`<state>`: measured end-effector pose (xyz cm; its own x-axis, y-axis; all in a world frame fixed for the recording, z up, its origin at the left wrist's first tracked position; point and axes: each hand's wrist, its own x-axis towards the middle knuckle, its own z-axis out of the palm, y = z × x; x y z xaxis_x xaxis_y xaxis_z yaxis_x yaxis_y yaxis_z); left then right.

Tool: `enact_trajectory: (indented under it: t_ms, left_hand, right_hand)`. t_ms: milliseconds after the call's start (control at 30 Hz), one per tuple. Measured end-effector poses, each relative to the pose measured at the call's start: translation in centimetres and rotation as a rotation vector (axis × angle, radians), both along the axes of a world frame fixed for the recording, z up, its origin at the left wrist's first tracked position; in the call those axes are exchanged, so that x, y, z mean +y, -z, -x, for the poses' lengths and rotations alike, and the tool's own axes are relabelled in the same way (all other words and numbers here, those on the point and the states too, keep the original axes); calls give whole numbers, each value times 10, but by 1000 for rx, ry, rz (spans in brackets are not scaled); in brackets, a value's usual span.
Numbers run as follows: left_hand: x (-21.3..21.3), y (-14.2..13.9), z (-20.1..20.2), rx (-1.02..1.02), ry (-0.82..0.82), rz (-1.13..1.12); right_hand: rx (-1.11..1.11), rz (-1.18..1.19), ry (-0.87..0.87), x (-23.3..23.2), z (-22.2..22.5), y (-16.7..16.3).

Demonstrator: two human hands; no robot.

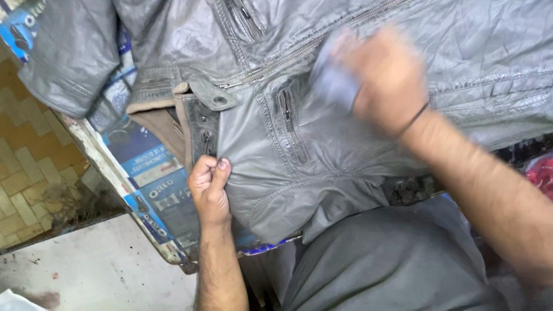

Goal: The person wipes a gray jacket laid on a work table using a small sponge, working over the front panels, pockets and collar area. They briefly pick up a dark bottle from the table and set it back down, then resume wiping different sections of the jacket, turning and repositioning it as they go.

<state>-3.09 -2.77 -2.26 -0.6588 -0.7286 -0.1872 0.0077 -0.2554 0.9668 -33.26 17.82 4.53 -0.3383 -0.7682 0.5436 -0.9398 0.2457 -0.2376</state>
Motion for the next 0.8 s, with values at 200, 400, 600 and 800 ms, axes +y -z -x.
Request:
enact_trajectory:
  t_ms: [200, 400, 600, 800]
  left_hand:
    - [-1, 2, -4, 7, -2, 22]
    - [1, 3, -5, 47, -4, 16]
    - [4, 2, -2, 36, -21, 57]
    - [8, 2, -5, 20, 11, 68]
  right_hand:
    - [-143, -157, -7, 47, -31, -4]
    - [-54, -141, -251, 79, -44, -6]
    - [-113, -1, -147, 46, -21, -3]
    - [-138, 33, -137, 5, 7, 7]
